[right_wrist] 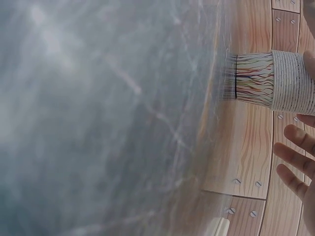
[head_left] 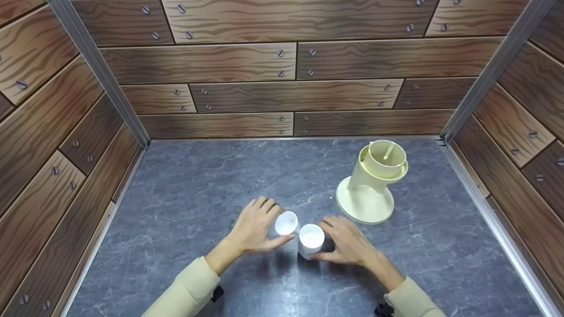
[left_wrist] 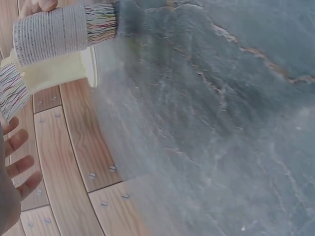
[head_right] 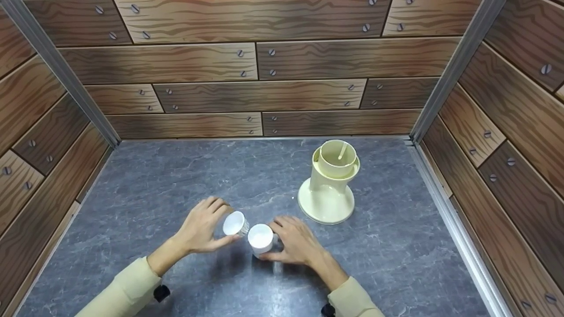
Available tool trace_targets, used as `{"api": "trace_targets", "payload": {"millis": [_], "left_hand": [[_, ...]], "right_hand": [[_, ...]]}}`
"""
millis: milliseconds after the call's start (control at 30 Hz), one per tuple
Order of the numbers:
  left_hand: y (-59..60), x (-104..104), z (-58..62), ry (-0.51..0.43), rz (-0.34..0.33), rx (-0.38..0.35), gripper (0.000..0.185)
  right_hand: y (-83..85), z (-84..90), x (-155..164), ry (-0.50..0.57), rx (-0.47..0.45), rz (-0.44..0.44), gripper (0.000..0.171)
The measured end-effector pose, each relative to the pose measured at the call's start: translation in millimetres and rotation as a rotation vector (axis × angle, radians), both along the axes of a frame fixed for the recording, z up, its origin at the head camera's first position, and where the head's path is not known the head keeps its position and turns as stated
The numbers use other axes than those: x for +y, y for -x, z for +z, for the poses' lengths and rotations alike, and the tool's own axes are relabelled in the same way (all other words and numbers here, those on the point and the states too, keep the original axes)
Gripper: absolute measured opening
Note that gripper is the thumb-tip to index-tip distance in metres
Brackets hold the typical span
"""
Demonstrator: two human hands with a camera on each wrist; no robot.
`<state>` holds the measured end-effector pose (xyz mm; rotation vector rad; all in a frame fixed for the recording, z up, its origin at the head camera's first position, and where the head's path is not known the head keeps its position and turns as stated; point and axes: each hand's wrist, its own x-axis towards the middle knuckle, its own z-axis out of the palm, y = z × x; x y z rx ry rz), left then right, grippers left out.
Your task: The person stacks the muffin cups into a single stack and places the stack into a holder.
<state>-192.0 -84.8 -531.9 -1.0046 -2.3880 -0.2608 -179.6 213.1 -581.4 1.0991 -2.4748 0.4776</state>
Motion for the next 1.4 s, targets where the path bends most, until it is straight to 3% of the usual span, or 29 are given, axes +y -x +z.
{"api": "trace_targets", "payload": {"millis": [433,933,1400], "left_hand": [[0.2,6,8.7,-0.041,-0.03,0.024,0.061],[-3.1,26,7.8,-0.109,-0.103,0.016,0.059],[-4.8,38,6.7,-0.088,-0.127,0.003,0.058]], "right_hand": [[0.2,-0.7,-1,0.008,0.015,0.01,0.069],[0.1,-1.1,0,0.003,0.027,0.0,0.068],[0.2,-0.6,-1,-0.001,0.031,0.0,0.07]]}}
